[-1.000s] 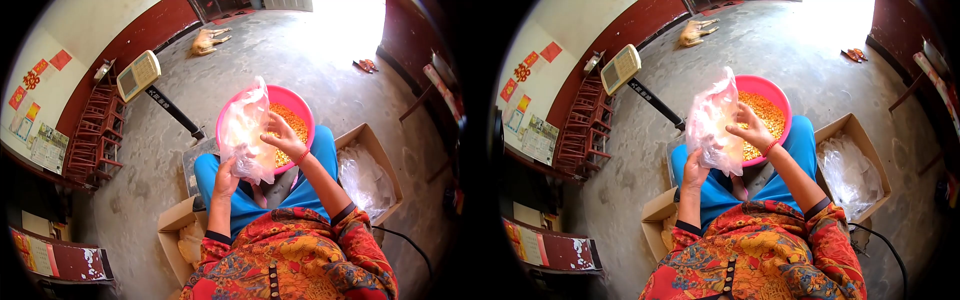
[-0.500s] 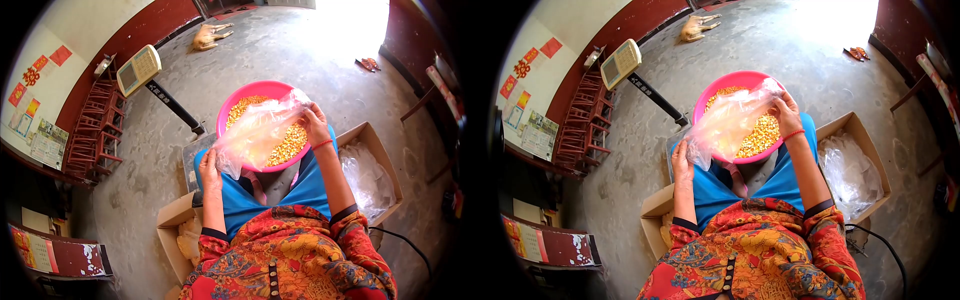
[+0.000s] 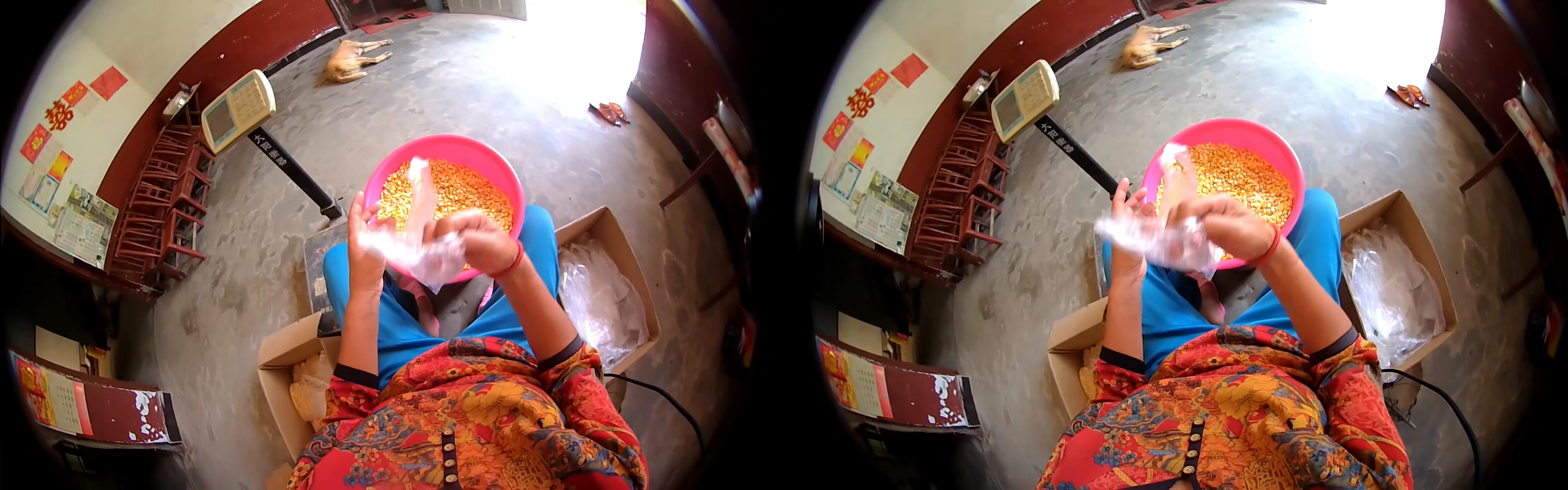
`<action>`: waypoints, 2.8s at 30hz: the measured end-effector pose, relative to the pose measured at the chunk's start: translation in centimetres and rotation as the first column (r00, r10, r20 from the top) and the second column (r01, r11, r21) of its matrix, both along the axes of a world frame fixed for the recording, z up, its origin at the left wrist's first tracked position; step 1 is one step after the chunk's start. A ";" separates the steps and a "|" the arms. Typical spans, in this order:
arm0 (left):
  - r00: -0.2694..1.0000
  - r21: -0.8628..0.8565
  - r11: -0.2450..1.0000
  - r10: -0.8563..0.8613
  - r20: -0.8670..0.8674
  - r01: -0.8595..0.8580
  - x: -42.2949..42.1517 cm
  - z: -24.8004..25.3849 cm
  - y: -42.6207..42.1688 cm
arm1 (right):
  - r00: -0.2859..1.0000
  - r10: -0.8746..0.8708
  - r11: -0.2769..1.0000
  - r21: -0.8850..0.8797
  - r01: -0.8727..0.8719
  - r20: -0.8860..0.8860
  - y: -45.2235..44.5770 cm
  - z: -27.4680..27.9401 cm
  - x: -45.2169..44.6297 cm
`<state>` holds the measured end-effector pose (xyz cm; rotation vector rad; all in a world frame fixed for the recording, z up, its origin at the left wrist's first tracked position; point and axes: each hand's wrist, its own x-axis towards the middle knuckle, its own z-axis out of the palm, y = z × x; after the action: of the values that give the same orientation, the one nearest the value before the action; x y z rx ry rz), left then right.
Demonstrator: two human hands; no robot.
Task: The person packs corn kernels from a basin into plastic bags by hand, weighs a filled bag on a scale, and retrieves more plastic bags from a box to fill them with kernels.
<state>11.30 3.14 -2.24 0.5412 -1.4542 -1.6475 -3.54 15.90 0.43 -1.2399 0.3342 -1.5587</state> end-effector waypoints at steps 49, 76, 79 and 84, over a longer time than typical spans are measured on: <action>0.791 -0.807 0.591 0.493 0.361 0.000 -1.0 -6.1 3.9 | 0.684 -0.476 0.806 0.038 0.591 -0.553 2.3 -6.2 -4.8; 0.892 -0.190 0.977 -0.001 0.453 0.098 1.4 -5.5 1.8 | 0.066 -0.363 0.582 -0.171 0.795 -0.929 1.0 -8.5 -1.7; 0.882 -0.320 0.941 0.052 0.468 0.114 1.0 -5.9 2.0 | 0.189 -0.503 0.563 -0.154 0.812 -0.843 0.8 -7.1 -0.3; 0.855 -0.406 0.902 0.091 0.510 0.147 1.0 -4.9 2.6 | 0.227 -0.451 0.622 -0.122 0.774 -0.863 0.5 -7.5 0.3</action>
<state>12.33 5.69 -7.18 0.7433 -2.1665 -1.1727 -3.28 16.39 -7.10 -1.5998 1.9333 -1.2579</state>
